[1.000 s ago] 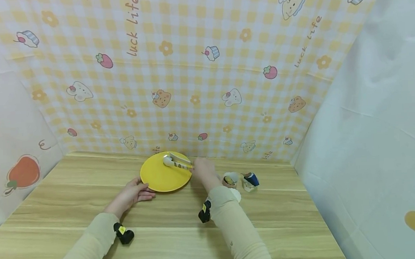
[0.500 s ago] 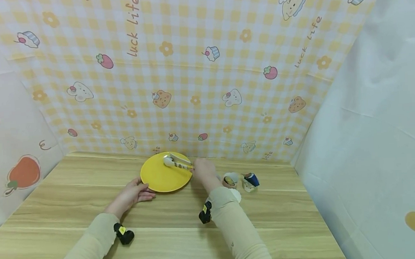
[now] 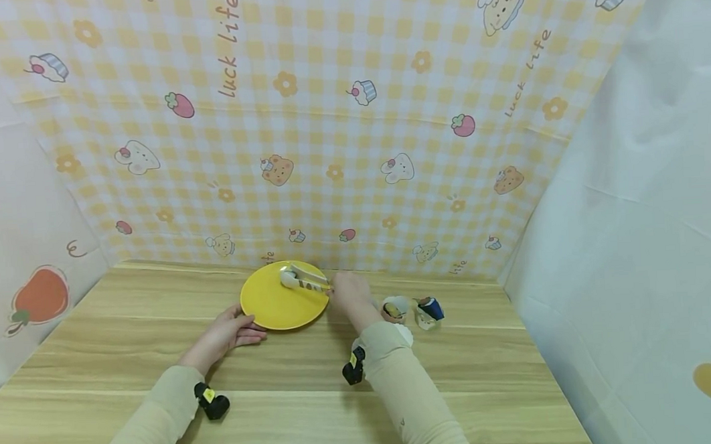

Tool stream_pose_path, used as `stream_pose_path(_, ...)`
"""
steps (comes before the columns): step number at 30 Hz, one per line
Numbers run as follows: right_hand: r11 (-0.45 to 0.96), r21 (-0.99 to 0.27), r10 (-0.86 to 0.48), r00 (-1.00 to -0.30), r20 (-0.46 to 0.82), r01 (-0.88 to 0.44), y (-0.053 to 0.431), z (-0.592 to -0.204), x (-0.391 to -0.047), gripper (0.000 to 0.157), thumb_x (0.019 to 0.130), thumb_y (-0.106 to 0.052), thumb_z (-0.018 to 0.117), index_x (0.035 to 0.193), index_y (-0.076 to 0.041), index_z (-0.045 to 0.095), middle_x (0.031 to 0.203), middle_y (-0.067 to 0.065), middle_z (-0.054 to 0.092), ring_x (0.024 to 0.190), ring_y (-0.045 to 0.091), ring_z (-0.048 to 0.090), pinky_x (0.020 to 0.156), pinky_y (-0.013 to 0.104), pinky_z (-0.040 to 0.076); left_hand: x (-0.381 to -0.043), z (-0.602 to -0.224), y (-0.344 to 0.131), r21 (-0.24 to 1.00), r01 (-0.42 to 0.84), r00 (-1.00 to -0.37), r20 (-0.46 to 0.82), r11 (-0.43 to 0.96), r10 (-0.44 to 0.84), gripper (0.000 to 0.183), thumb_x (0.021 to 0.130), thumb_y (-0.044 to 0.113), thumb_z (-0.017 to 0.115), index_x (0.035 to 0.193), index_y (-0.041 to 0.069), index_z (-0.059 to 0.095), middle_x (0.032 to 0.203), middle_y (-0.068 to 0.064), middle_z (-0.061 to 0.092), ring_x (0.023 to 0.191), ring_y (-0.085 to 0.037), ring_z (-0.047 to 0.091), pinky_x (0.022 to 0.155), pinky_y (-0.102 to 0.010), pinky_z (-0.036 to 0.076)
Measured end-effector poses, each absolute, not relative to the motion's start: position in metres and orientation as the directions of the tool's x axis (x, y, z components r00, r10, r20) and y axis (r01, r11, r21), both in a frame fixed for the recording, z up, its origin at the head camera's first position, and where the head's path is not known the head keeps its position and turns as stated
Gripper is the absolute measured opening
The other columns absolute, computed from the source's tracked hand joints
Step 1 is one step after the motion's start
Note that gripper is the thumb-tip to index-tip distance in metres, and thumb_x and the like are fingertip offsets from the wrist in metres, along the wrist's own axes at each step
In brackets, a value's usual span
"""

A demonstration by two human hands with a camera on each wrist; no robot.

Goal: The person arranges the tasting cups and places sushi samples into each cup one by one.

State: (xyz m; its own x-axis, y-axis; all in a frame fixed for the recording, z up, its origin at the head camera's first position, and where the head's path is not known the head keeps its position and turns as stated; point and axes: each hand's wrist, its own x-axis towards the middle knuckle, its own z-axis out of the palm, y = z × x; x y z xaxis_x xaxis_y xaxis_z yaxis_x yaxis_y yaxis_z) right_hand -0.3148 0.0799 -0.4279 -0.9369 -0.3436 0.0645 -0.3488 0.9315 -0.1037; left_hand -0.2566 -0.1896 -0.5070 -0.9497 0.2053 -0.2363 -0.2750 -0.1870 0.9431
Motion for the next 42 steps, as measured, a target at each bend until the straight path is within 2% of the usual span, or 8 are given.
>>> stream_pose_path(15,0.928,-0.106,-0.346,-0.932,0.108,-0.357,0.086,-0.426,-0.309,0.015,0.092,-0.032,0.066,0.093,-0.019,0.075,0.074,-0.003,0.065,0.054,0.010,0.052,0.044,0.027,0.043,-0.258,-0.508,-0.190,0.945,-0.282,-0.949,-0.250,-0.166,0.190,0.052,0.103,0.004,0.036,0.147,-0.008,0.012,0.090,-0.021,0.065,0.079,-0.028,0.069,0.074,-0.038,0.058)
stream_pose_path(24,0.937,-0.146,-0.306,-0.947,0.097,-0.318,0.091,-0.419,-0.305,0.018,0.092,-0.034,0.065,0.095,-0.020,0.075,0.080,-0.004,0.065,0.061,0.013,0.052,0.045,0.028,0.039,-0.259,-0.509,-0.189,0.943,-0.291,-0.949,-0.263,-0.162,0.177,0.051,0.103,0.004,0.036,0.147,-0.007,0.013,0.092,-0.022,0.064,0.080,-0.029,0.069,0.075,-0.039,0.058)
stream_pose_path(29,0.922,-0.156,-0.333,-0.932,0.146,-0.354,0.097,-0.415,-0.302,0.015,0.091,-0.032,0.067,0.090,-0.019,0.075,0.075,-0.004,0.064,0.058,0.014,0.051,0.044,0.028,0.038,-0.258,-0.508,-0.190,0.944,-0.287,-0.949,-0.257,-0.162,0.185,0.052,0.103,0.004,0.036,0.148,-0.006,0.012,0.092,-0.022,0.064,0.081,-0.029,0.069,0.075,-0.039,0.058)
stream_pose_path(36,0.906,-0.186,-0.347,-0.920,0.182,-0.379,0.105,-0.414,-0.298,0.015,0.091,-0.030,0.067,0.096,-0.019,0.075,0.083,-0.003,0.068,0.057,0.012,0.051,0.043,0.026,0.037,-0.257,-0.506,-0.189,0.945,-0.286,-0.948,-0.254,-0.159,0.193,0.054,0.103,0.005,0.036,0.149,-0.006,0.008,0.092,-0.021,0.065,0.081,-0.030,0.069,0.075,-0.039,0.058)
stream_pose_path(42,0.909,-0.194,-0.333,-0.922,0.197,-0.369,0.111,-0.411,-0.291,0.014,0.090,-0.033,0.068,0.092,-0.021,0.074,0.076,-0.006,0.065,0.058,0.013,0.050,0.045,0.028,0.038,-0.258,-0.507,-0.189,0.947,-0.279,-0.950,-0.248,-0.159,0.192,0.052,0.103,0.004,0.035,0.148,-0.007,0.010,0.091,-0.021,0.065,0.081,-0.029,0.069,0.075,-0.039,0.058)
